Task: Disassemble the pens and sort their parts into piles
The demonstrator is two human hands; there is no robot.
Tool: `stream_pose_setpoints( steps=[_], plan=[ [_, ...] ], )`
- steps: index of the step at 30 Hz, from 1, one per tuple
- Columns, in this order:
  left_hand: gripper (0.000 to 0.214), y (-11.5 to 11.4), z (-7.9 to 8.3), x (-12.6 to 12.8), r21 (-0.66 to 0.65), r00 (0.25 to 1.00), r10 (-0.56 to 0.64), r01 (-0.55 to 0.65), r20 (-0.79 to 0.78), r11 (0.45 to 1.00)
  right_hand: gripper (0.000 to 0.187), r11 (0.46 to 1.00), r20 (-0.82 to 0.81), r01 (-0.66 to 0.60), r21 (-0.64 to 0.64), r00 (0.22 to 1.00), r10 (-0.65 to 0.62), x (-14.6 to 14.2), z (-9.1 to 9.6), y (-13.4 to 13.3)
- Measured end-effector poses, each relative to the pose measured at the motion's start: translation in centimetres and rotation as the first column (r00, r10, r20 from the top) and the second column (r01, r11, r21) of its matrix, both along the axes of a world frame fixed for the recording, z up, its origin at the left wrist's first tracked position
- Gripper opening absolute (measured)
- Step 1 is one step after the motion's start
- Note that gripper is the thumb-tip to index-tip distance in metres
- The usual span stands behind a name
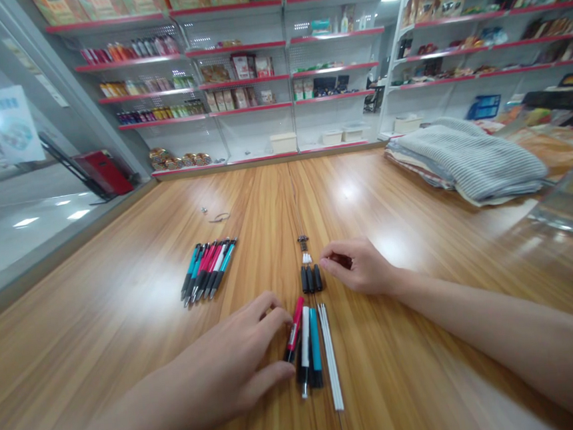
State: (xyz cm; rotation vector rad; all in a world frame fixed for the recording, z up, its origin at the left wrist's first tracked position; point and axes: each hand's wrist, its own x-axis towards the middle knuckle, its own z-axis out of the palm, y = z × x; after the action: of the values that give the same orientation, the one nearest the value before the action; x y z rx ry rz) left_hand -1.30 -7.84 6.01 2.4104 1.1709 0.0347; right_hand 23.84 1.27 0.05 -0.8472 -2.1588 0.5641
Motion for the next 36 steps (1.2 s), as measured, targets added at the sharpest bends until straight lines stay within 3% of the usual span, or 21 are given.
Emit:
stream_pose_setpoints(
  steps=[5,12,20,26,33,36],
  plan=[
    [0.031,-0.2,0.0,0.4,0.03,0.999,0.022,-0.023,0.033,0.999,0.02,1.0,-0.001,-0.001,-0.005,1.0,0.001,0.0,0.0,0.1],
    [0.014,0.1,-0.2,0.3,-0.005,0.999,0.022,-0.021,0.029,1.0,0.02,1.0,0.004,0.006,-0.001,1.0,-0.006,0.0,0.0,0.2],
    [0.019,1.1,-2.3,-0.3,0.077,0.985,0.173,-0.172,-0.002,0.982,0.017,1.0,-0.004,0.004,0.009,1.0,-0.004,0.0,-0.1,0.2],
    [0.017,1.6,-2.4,-1.4,-0.048,0.958,0.283,-0.285,-0.047,0.957,0.017,1.0,-0.001,0.002,0.011,1.0,-0.002,0.0,-0.2,0.2],
    [0.014,2.1,-1.6,-2.9,-0.116,0.956,0.283,-0.291,-0.081,0.95,0.017,1.0,-0.001,0.001,0.013,1.0,-0.001,0.1,-0.3,0.4],
    [0.024,2.2,-1.0,-3.0,-0.149,0.966,0.241,-0.253,-0.089,0.956,0.017,1.0,-0.003,0.001,0.015,1.0,-0.001,0.1,-0.2,0.3]
  ],
)
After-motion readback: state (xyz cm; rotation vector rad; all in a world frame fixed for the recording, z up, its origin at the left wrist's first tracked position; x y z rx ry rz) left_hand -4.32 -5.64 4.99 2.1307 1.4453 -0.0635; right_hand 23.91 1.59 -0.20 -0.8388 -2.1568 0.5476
